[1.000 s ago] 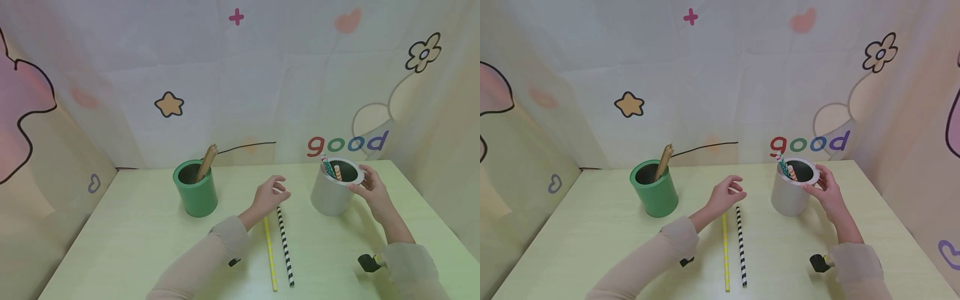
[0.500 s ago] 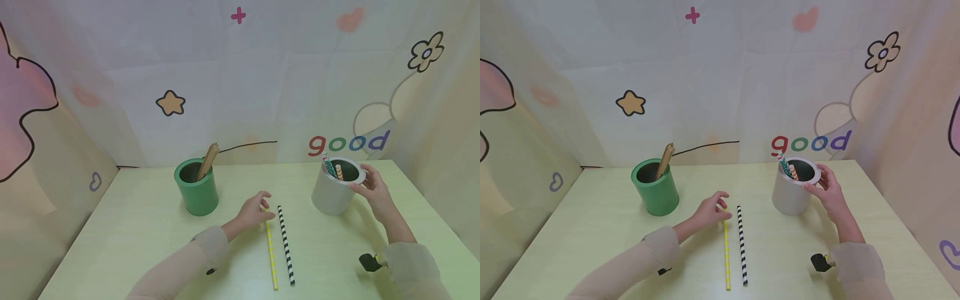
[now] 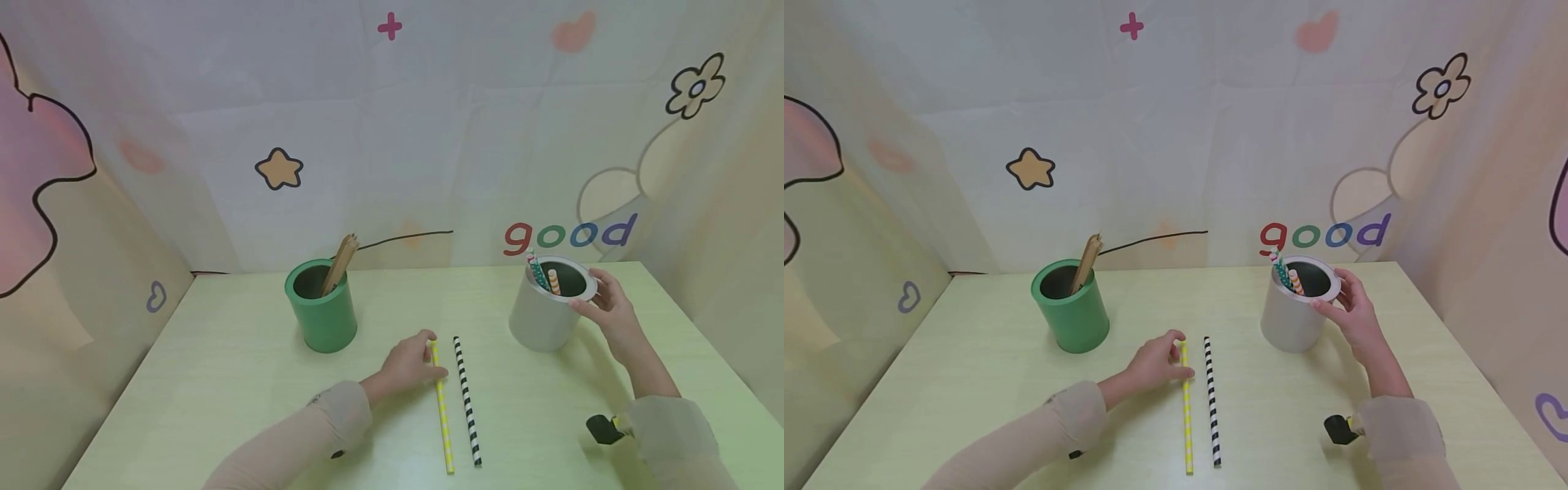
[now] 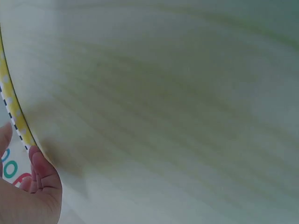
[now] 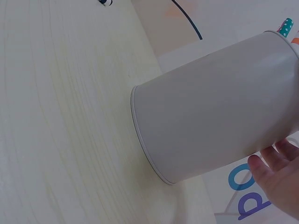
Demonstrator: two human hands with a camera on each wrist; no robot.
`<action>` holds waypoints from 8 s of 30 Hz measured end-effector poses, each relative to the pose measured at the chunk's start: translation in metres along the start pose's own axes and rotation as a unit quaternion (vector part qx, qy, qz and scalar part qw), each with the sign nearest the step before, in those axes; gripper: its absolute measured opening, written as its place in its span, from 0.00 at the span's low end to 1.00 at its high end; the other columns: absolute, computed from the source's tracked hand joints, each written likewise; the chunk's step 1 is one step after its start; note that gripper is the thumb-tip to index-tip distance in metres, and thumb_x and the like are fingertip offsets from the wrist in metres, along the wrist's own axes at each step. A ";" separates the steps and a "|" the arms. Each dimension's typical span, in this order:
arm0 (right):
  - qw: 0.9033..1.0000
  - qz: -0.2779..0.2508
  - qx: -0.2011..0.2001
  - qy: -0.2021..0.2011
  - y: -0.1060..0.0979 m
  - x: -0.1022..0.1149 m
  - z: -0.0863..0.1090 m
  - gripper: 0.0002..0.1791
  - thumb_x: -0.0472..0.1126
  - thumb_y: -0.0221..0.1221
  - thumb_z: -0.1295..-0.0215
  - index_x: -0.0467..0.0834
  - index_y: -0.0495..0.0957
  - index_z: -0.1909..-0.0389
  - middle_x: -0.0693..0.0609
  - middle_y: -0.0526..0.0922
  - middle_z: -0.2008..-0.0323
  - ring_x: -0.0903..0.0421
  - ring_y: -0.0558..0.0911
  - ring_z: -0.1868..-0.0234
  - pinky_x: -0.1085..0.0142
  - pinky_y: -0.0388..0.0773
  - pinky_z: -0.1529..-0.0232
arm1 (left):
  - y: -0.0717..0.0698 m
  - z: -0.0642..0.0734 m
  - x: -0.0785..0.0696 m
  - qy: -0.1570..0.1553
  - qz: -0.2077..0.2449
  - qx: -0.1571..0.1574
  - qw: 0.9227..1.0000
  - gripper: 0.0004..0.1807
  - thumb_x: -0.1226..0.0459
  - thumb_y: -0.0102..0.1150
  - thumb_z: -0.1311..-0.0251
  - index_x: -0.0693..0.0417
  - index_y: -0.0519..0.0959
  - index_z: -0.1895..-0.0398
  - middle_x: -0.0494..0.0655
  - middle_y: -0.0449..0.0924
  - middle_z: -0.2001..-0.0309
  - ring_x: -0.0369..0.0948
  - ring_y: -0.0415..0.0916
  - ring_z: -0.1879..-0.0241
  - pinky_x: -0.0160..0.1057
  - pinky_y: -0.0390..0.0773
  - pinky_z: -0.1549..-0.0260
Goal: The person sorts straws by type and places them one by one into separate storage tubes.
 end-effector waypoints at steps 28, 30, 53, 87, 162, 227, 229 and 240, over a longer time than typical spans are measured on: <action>1.000 -0.025 0.002 -0.011 0.001 0.000 0.000 0.33 0.39 0.52 0.38 0.56 0.48 0.36 0.49 0.55 0.40 0.61 0.59 0.40 0.86 0.66 0.54 | -0.013 0.008 0.015 0.004 -0.042 -0.016 0.999 0.27 0.67 0.61 0.58 0.55 0.67 0.50 0.38 0.71 0.79 0.34 0.65 0.81 0.29 0.66 0.78; 1.000 -0.024 0.002 -0.011 0.001 0.000 0.000 0.33 0.40 0.52 0.38 0.56 0.47 0.36 0.49 0.55 0.40 0.63 0.60 0.41 0.86 0.66 0.54 | -0.013 0.008 0.017 0.002 -0.043 -0.015 0.999 0.27 0.68 0.60 0.59 0.55 0.67 0.50 0.38 0.71 0.79 0.34 0.65 0.81 0.29 0.66 0.78; 1.000 -0.015 0.004 -0.002 0.001 0.001 0.001 0.33 0.41 0.52 0.38 0.58 0.47 0.36 0.44 0.50 0.37 0.45 0.51 0.34 0.84 0.65 0.52 | -0.067 0.007 -0.030 0.041 0.035 -0.052 0.997 0.20 0.65 0.54 0.54 0.52 0.73 0.53 0.40 0.75 0.72 0.32 0.62 0.86 0.27 0.61 0.86; 0.999 -0.041 0.005 -0.019 0.001 0.000 -0.001 0.32 0.39 0.53 0.39 0.57 0.49 0.38 0.47 0.53 0.38 0.70 0.61 0.45 0.86 0.66 0.55 | -0.129 -0.022 -0.134 0.035 0.460 -0.140 0.876 0.08 0.68 0.56 0.48 0.59 0.73 0.63 0.42 0.74 0.71 0.35 0.76 0.72 0.33 0.78 0.67; 0.999 -0.048 0.002 -0.016 0.004 0.002 0.001 0.32 0.40 0.53 0.39 0.59 0.50 0.38 0.43 0.49 0.36 0.50 0.54 0.35 0.85 0.65 0.53 | -0.049 -0.056 -0.114 -0.010 0.246 -0.169 0.954 0.18 0.55 0.58 0.48 0.41 0.72 0.51 0.36 0.79 0.64 0.32 0.76 0.70 0.28 0.72 0.76; 0.997 -0.071 0.005 -0.029 0.004 0.002 0.002 0.32 0.37 0.52 0.39 0.56 0.49 0.38 0.45 0.51 0.39 0.56 0.57 0.39 0.87 0.66 0.57 | 0.025 -0.005 -0.030 -0.011 0.014 -0.006 1.000 0.25 0.60 0.65 0.56 0.57 0.70 0.53 0.38 0.67 0.79 0.34 0.62 0.79 0.27 0.63 0.81; 0.997 -0.074 0.004 -0.030 0.004 0.002 0.002 0.32 0.37 0.52 0.39 0.56 0.50 0.38 0.45 0.52 0.39 0.58 0.58 0.40 0.87 0.66 0.57 | 0.023 -0.004 -0.030 -0.014 0.018 -0.010 1.000 0.25 0.62 0.65 0.56 0.57 0.70 0.52 0.38 0.68 0.79 0.33 0.63 0.80 0.27 0.64 0.80; 0.998 -0.060 0.005 -0.020 0.004 0.002 0.002 0.32 0.38 0.52 0.38 0.57 0.49 0.37 0.45 0.49 0.36 0.50 0.52 0.34 0.85 0.65 0.52 | 0.022 -0.006 -0.027 -0.029 0.003 -0.014 0.999 0.23 0.66 0.63 0.56 0.57 0.73 0.53 0.39 0.73 0.81 0.33 0.66 0.82 0.27 0.64 0.83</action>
Point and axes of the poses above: each hand's wrist, its own z-axis away from the middle knuckle, its own y-axis out of the palm, x = y × z, the point moved 9 cm from there along -z, towards the middle knuckle
